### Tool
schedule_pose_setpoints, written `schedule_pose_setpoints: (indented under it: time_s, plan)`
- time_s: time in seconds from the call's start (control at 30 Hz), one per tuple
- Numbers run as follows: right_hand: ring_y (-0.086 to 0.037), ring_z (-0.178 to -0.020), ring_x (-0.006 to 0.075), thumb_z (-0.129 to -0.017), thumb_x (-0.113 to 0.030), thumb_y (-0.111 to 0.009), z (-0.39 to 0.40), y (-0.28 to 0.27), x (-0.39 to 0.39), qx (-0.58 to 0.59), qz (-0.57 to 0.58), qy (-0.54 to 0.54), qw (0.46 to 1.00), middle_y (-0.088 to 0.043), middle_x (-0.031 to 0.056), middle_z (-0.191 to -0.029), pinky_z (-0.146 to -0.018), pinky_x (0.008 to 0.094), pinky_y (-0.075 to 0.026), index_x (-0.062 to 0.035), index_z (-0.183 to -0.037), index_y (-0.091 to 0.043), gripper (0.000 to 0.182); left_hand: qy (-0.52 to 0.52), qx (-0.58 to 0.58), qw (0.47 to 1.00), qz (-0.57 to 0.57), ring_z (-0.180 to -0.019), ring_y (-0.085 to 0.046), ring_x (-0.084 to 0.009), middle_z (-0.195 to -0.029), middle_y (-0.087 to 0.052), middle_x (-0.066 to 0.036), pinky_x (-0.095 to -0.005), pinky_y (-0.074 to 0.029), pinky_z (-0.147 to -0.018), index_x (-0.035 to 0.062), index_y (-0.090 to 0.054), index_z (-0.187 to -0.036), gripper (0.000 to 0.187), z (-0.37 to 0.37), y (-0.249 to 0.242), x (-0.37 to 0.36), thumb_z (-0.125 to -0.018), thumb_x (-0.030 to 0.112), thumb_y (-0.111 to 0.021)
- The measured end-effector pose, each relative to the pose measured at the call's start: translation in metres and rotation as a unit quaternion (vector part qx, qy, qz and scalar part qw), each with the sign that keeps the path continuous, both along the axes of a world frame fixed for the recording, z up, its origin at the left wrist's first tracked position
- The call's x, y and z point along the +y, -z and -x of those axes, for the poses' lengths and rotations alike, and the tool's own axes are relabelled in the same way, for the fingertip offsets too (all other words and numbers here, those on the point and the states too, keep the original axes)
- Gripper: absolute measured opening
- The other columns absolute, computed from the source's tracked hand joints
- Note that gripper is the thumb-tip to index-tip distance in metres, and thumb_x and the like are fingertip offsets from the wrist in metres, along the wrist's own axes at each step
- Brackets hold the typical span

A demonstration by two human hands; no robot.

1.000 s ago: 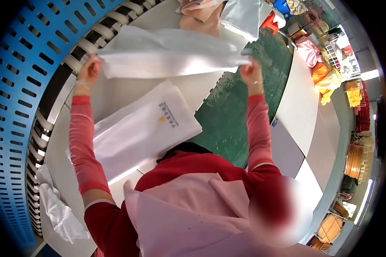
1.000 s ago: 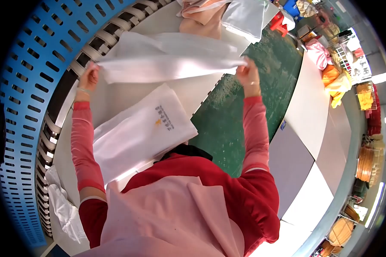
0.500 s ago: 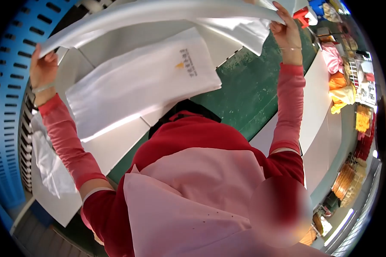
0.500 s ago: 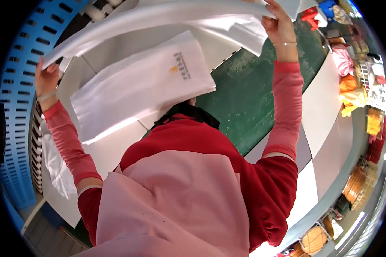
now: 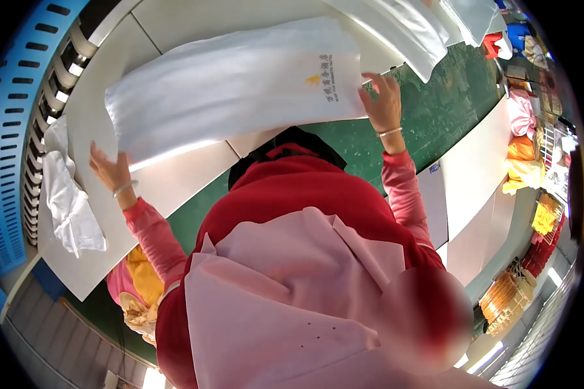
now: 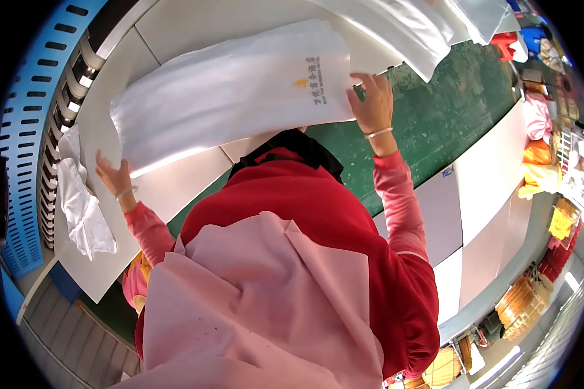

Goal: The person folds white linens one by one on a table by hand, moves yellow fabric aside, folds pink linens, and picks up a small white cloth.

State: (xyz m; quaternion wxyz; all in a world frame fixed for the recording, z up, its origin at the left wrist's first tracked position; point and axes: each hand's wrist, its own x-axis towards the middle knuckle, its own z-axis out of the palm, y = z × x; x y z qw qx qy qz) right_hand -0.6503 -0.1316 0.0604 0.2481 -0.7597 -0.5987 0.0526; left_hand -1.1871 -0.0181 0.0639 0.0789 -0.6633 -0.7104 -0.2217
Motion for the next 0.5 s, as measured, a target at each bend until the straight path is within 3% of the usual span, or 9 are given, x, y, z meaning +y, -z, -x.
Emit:
schedule_pose_setpoints:
  time_s: [0.1,0.13,0.17,0.2,0.23,0.3,0.37,0.43,0.5]
  plan:
    - [-0.051,-0.097,0.0278,-0.068,-0.021,-0.069,0.037,-0.010,0.045,-0.002,-0.107,-0.100,0.989,-0.055,0.0085,-0.103,-0.083,0.0383,-0.040,-0.0157,-0.106,-0.059,0.039,0.249,-0.031,0.968,-0.027,-0.113,-0.043,-0.0335,-0.122,-0.047,-0.016,-0.0424,-0.035,-0.094,0.0084,-0.047,-0.121,0.056,-0.052,-0.032,0.034,-0.070,0.019,-0.067]
    - [-0.044,-0.109,0.0297,-0.072,-0.032,-0.065,0.057,-0.009,0.056,0.018,-0.074,-0.162,0.984,-0.049,0.0093,-0.116,-0.090,0.0454,-0.035,-0.0190,-0.114,-0.054,0.045,0.290,-0.030,0.957,0.003,-0.117,-0.040,-0.0334,-0.125,-0.045,-0.017,-0.0414,-0.034,-0.095,0.0090,-0.047,-0.122,0.054,-0.073,-0.029,0.042,-0.074,0.027,-0.065]
    - [-0.037,-0.118,0.0315,-0.075,-0.031,-0.063,0.079,-0.006,0.063,-0.061,-0.064,-0.227,0.970,-0.037,0.0103,-0.131,-0.094,0.0502,-0.031,-0.0201,-0.125,-0.045,0.054,0.315,-0.013,0.949,0.029,-0.121,-0.037,-0.0321,-0.127,-0.043,-0.016,-0.0429,-0.030,-0.097,0.0111,-0.045,-0.125,0.055,-0.096,-0.025,0.043,-0.078,0.035,-0.060]
    - [-0.024,-0.128,0.0303,-0.079,-0.041,-0.056,0.097,-0.004,0.066,-0.107,-0.001,-0.271,0.957,-0.028,0.0090,-0.139,-0.099,0.0559,-0.020,-0.0216,-0.133,-0.034,0.061,0.336,0.043,0.939,0.068,-0.124,-0.032,-0.0294,-0.133,-0.037,-0.013,-0.0455,-0.024,-0.101,0.0143,-0.039,-0.130,0.059,-0.111,-0.014,0.043,-0.081,0.043,-0.053]
    - [-0.022,-0.130,0.0296,-0.080,-0.045,-0.052,0.105,0.006,0.067,-0.104,-0.003,-0.315,0.943,-0.025,0.0080,-0.141,-0.101,0.0567,-0.017,-0.0220,-0.134,-0.031,0.063,0.309,0.125,0.934,0.131,-0.129,-0.025,-0.0258,-0.140,-0.027,-0.009,-0.0484,-0.017,-0.103,0.0185,-0.031,-0.135,0.062,-0.126,-0.012,0.035,-0.082,0.046,-0.049]
    - [-0.021,-0.130,0.0295,-0.080,-0.047,-0.052,0.083,0.033,0.069,-0.138,0.039,-0.287,0.947,-0.024,0.0082,-0.141,-0.101,0.0568,-0.017,-0.0212,-0.134,-0.031,0.064,0.267,0.133,0.937,0.182,-0.132,-0.017,-0.0224,-0.144,-0.019,-0.005,-0.0492,-0.015,-0.104,0.0226,-0.026,-0.137,0.063,-0.111,0.018,0.042,-0.083,0.048,-0.046]
    - [-0.019,-0.130,0.0300,-0.080,-0.048,-0.051,0.037,0.030,0.069,-0.193,0.068,-0.180,0.962,-0.024,0.0087,-0.141,-0.100,0.0572,-0.018,-0.0190,-0.134,-0.031,0.065,0.191,0.133,0.961,0.151,-0.134,-0.011,-0.0221,-0.145,-0.016,-0.003,-0.0539,-0.012,-0.103,0.0260,-0.023,-0.137,0.065,-0.042,0.070,0.077,-0.082,0.053,-0.045]
    - [-0.028,-0.126,0.0289,-0.079,-0.055,-0.049,-0.016,0.055,0.062,-0.240,0.046,-0.010,0.970,-0.030,0.0093,-0.137,-0.097,0.0571,-0.020,-0.0162,-0.130,-0.039,0.065,0.038,0.076,0.972,0.220,-0.134,-0.011,-0.0273,-0.146,-0.013,-0.009,-0.0636,-0.008,-0.098,0.0265,-0.015,-0.140,0.079,-0.029,0.052,0.089,-0.077,0.066,-0.042]
    - [-0.039,-0.117,0.0309,-0.081,-0.047,-0.052,-0.079,0.067,0.046,-0.180,0.049,0.095,0.978,-0.040,0.0139,-0.129,-0.093,0.0520,-0.028,-0.0089,-0.124,-0.044,0.058,-0.081,0.071,0.949,0.296,-0.134,-0.011,-0.0319,-0.145,-0.012,-0.014,-0.0682,-0.009,-0.094,0.0218,-0.014,-0.140,0.082,-0.002,0.060,0.129,-0.077,0.069,-0.036]
